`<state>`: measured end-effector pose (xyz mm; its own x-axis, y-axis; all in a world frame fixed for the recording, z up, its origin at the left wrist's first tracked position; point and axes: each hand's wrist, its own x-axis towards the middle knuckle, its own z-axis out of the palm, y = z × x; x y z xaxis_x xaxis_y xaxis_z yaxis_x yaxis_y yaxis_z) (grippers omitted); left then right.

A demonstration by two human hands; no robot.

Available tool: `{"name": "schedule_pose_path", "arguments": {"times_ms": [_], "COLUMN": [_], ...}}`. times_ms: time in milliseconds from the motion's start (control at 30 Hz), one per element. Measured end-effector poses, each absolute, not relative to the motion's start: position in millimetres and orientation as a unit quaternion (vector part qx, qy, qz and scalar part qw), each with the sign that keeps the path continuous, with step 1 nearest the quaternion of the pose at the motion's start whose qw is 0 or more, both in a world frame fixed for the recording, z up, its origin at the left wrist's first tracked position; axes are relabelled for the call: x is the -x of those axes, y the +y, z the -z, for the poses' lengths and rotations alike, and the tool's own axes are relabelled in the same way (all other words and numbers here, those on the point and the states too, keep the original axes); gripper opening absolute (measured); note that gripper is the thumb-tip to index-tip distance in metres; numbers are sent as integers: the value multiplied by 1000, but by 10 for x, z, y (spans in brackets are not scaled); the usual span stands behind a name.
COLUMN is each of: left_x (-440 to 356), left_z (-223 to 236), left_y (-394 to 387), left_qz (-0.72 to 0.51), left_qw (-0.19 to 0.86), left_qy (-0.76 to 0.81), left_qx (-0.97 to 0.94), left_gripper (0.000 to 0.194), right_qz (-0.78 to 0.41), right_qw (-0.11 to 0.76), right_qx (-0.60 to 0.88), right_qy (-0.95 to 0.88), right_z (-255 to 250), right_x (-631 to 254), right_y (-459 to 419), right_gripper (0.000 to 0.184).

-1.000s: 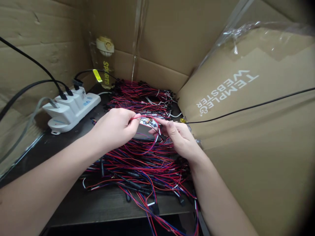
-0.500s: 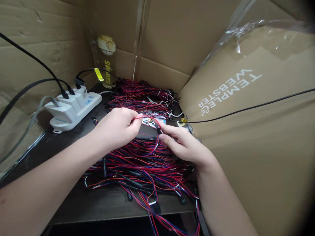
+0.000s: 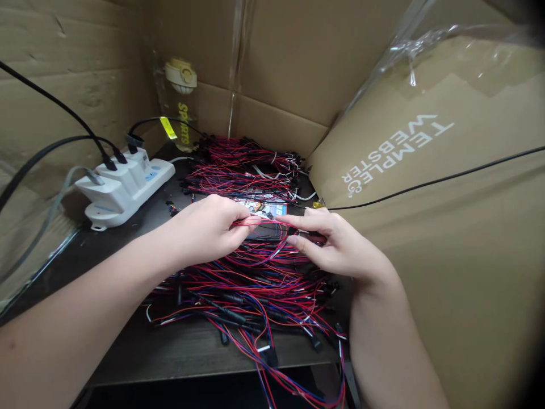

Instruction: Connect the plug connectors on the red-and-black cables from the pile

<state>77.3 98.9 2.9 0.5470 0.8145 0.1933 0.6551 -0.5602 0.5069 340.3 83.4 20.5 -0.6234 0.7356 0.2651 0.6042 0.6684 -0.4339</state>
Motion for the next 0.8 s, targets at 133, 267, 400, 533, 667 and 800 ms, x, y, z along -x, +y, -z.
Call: {"name": "schedule_pose_path", "arguments": {"times_ms": [133,267,400,533,667,800], "left_x": [-764,-766,-753,-735,-721,-717], "left_z": [6,28,29,7,-34,-46], "left_y": [992,999,1009,1008,996,989], "left_qz": [-221,-216,-212,-210,-217,-210], "left_qw": [192,188,184,176,169,157], "left_qy": [392,388,384,398,402,410], "left_qx": [-872,-876,-880,-876,-874,-874], "left_gripper": [41,41,39,37,36,35], "right_qz": [-221,-308,-300,-294,-326,-277], "right_qw": [270,281,298,320,310,306], "right_qx": [396,433,443,433,413,381], "right_qy": [-850,-799,-791,-789,-792,-827], "right_z": [-197,-207,-192,-180,-208,-216], "right_x": [-3460,-3449,-3418,-3386,-3376,-3411], "right_y": [815,786,806,822,814,855], "right_gripper": [36,39,26,23,21,16]}}
